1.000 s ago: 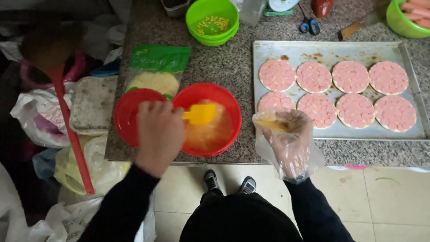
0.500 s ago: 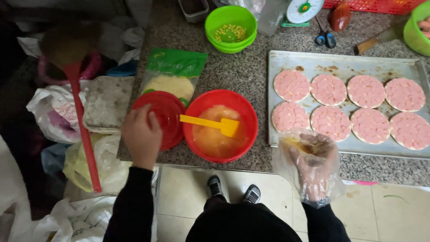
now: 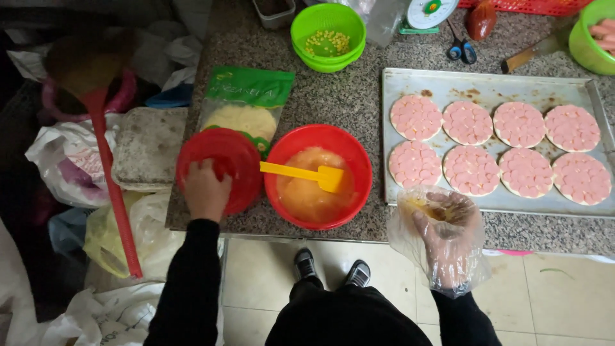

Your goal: The person prepares small pizzas by brushing a yellow sauce onto dough rounds topped with sliced sausages, then sprinkles corn kernels over each. The person uses a plastic bag as a glove and a yellow spatula to apply the sauce, then adds corn by hand from a green colander.

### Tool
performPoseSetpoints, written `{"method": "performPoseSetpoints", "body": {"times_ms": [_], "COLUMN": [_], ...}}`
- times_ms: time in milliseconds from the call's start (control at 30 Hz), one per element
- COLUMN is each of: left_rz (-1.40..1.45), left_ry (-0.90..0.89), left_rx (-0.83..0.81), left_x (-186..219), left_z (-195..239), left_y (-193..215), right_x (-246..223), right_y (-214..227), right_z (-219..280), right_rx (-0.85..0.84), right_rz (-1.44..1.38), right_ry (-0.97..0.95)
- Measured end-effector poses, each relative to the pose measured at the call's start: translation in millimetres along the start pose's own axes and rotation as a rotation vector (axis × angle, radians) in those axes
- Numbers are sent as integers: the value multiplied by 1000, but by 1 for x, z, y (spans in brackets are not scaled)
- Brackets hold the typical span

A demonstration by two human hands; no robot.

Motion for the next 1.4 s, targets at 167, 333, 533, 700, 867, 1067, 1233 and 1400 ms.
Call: {"method": "performPoseSetpoints", "body": {"times_ms": [167,333,533,700,867,1067,1233,1400], "left_rz": [-130,105,122,67,27,68,320,966], "left_ry": [102,-185,-642,-882,-882,-876,-940,-877], "left_rx": [20,22,-299,-116,-167,-158,46,-90], "left_x": [-25,88,234,265,268,261,288,348], "left_z": [-5,7,59,69,72,83,99,160], "left_y": [87,189,138,79,62,64,119,158], "right_x": [3,9,-5,2,5,-20,-27,-4], "right_y": [3,-2,1,10,23,24,58,91], "right_z": [-2,-4,-4,-2,2,4,-1,24], "right_rx": [-29,2,-39,-63,5,-66,-26,122], "right_rz": [0,-89,-43,-135,-107,-322,-142,229], "right_ry": [-24,54,47,31,30,-10,12,-197]}}
Point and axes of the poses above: each hand's wrist, its own z-axis away from the middle knuckle, its own y-axis out of the back of the hand, x = y × z, the point moved 10 cm from there along -z, towards the middle knuckle, and after that the axes turned 7 degrees about x, right-handed, at the moved point
